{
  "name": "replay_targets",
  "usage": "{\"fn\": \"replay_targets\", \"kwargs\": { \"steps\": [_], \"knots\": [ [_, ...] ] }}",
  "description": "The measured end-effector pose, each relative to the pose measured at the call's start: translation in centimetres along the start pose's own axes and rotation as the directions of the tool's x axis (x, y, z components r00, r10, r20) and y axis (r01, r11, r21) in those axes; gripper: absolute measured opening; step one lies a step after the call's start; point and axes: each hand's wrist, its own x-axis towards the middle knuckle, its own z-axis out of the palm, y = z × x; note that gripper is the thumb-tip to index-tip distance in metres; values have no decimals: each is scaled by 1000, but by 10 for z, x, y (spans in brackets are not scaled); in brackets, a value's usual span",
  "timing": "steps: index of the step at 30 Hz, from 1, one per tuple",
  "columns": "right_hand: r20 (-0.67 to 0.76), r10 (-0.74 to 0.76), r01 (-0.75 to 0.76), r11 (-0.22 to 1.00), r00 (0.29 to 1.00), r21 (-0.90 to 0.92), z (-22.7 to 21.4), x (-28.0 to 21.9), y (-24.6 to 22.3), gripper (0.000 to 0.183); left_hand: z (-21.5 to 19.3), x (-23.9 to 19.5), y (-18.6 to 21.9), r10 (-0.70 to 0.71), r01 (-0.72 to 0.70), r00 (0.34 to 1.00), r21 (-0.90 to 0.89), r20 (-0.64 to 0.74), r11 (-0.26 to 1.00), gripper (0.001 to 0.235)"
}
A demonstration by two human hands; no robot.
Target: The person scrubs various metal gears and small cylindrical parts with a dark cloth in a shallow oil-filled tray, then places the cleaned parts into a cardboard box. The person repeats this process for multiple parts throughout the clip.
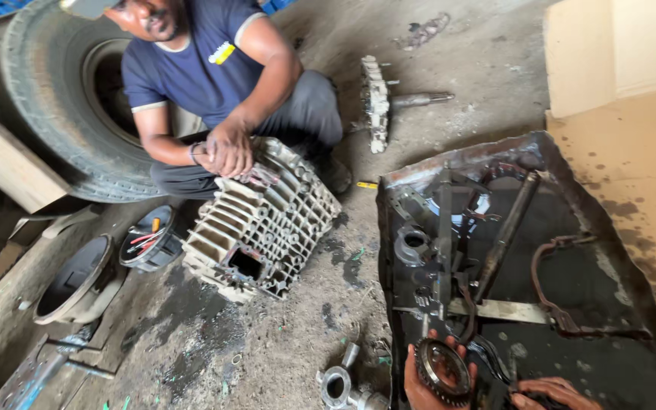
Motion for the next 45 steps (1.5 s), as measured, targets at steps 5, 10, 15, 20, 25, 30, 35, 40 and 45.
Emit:
{"fn": "replay_targets", "kwargs": {
  "steps": [5,10,15,20,25,30,35,40,45],
  "knots": [
    [-266,-658,690,723,704,39,10,-9,11,46,-10,6,-9,-3,-3,995,62,96,998,63],
    [-417,-317,326,944,852,-52,19,-20,-13,26,-28,24,-21,-105,88,974,89,202,992,62],
    [-376,-74,90,996,923,25,28,-33,-31,31,-64,59,-49,-58,20,948,123,313,992,64],
    [-224,-211,201,977,952,-68,24,-11,-17,36,-106,94,-93,374,-605,718,261,586,752,61],
    [-95,-406,377,898,909,-228,21,-28,-29,38,-97,74,-92,2,-170,866,289,501,942,61],
    [-226,-344,214,865,911,-454,26,-90,-124,37,-30,3,-68,-119,83,918,111,378,990,57],
    [-154,-451,329,808,879,-488,29,-152,-156,35,-44,-23,-77,-156,88,900,182,406,979,62],
    [-165,-499,456,857,851,-242,-10,-163,-182,26,-40,-35,-65,-153,145,841,56,519,988,78],
    [-411,-364,370,927,836,-66,-51,-161,-162,29,-35,-43,-53,-161,140,818,81,552,987,72]
  ]
}}
